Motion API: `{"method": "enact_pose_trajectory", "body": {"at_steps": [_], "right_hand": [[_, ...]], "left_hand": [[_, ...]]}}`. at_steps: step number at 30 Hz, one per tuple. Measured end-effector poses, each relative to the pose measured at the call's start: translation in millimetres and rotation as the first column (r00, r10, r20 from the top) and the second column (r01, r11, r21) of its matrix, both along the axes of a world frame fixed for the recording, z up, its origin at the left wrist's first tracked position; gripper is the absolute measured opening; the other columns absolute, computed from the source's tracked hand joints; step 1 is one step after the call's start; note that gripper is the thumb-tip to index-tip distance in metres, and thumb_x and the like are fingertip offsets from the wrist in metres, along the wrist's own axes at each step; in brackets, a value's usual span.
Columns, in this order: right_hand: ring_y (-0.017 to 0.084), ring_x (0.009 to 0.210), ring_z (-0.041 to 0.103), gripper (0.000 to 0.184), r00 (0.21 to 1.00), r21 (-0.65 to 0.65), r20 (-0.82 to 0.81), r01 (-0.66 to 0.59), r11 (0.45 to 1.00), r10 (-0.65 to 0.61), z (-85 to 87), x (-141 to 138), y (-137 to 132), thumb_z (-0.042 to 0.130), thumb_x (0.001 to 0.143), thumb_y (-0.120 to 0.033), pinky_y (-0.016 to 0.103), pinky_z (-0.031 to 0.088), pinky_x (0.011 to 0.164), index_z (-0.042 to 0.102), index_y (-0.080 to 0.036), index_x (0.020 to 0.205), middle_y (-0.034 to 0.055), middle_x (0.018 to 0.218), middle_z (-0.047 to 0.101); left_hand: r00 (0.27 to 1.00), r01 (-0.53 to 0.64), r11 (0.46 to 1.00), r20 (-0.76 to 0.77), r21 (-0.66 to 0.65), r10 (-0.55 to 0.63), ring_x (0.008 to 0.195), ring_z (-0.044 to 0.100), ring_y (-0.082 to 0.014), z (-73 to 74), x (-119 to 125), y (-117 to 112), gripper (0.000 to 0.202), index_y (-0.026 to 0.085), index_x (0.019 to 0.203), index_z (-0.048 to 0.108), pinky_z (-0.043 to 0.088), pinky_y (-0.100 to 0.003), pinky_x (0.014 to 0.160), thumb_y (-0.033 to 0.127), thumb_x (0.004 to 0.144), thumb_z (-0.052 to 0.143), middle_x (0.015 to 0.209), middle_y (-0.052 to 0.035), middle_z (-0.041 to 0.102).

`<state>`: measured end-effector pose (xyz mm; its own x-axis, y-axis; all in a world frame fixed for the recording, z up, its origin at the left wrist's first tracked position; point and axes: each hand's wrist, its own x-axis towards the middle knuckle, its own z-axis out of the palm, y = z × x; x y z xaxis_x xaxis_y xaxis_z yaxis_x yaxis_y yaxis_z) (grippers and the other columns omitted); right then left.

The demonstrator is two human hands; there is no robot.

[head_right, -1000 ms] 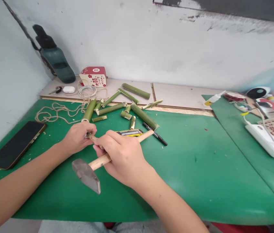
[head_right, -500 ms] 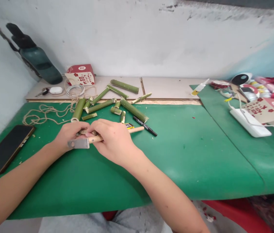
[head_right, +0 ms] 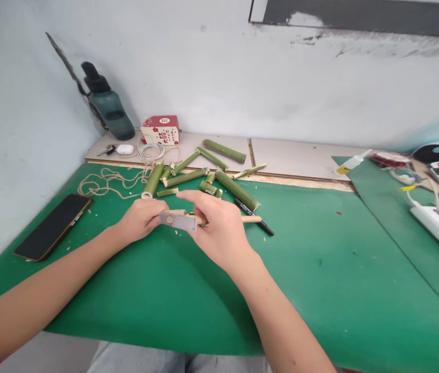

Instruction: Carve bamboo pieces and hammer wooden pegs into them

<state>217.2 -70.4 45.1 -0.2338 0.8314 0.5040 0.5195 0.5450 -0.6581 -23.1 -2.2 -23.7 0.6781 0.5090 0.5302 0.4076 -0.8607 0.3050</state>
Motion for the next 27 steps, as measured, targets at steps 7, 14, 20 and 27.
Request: {"method": "enact_pose_trajectory", "body": {"at_steps": [7, 14, 20, 27], "right_hand": [[0.011, 0.058, 0.048, 0.024, 0.989, 0.003, -0.096, 0.117, 0.993, -0.116, 12.4, 17, 0, 0.072, 0.092, -0.034, 0.026, 0.039, 0.054, 0.068, -0.024, 0.113, -0.0034, 0.072, 0.056], [0.012, 0.055, 0.045, 0.029, 0.911, 0.188, -0.320, 0.330, 0.925, -0.260, 10.5, 20, 0, 0.056, 0.103, -0.039, 0.029, 0.037, 0.053, 0.065, -0.021, 0.083, -0.0012, 0.065, 0.049], [0.010, 0.051, 0.042, 0.028, 0.971, 0.249, -0.078, 0.237, 0.939, -0.224, 13.9, 15, -1, 0.055, 0.104, -0.034, 0.025, 0.033, 0.048, 0.059, -0.021, 0.079, -0.0043, 0.061, 0.045], [0.012, 0.054, 0.046, 0.026, 0.854, 0.350, -0.389, 0.483, 0.803, -0.344, 15.3, 16, -2, 0.050, 0.106, -0.036, 0.025, 0.035, 0.049, 0.060, -0.022, 0.087, -0.0037, 0.066, 0.050]], "left_hand": [[0.991, -0.104, 0.993, 0.079, -0.047, 0.107, 0.048, 0.047, -0.0109, 3.1, -2, 3, 0.047, 0.020, 0.071, 0.048, 0.029, -0.024, 0.052, 0.048, 0.108, 0.043, 0.055, 0.0050, 0.047], [0.990, -0.100, 0.995, 0.104, -0.008, 0.100, 0.050, 0.047, -0.0110, 2.5, -5, 4, 0.048, 0.020, 0.071, 0.049, 0.032, -0.024, 0.053, 0.049, 0.108, 0.042, 0.057, 0.0048, 0.049], [0.994, -0.090, 0.995, 0.069, 0.034, 0.087, 0.053, 0.052, -0.0118, 0.3, -7, 5, 0.045, 0.020, 0.076, 0.053, 0.036, -0.024, 0.055, 0.048, 0.109, 0.042, 0.061, 0.0037, 0.056], [0.991, -0.104, 0.991, 0.096, 0.085, 0.096, 0.052, 0.052, -0.0115, 5.5, -5, 2, 0.046, 0.019, 0.076, 0.053, 0.035, -0.024, 0.055, 0.048, 0.109, 0.039, 0.060, 0.0036, 0.056]]}}
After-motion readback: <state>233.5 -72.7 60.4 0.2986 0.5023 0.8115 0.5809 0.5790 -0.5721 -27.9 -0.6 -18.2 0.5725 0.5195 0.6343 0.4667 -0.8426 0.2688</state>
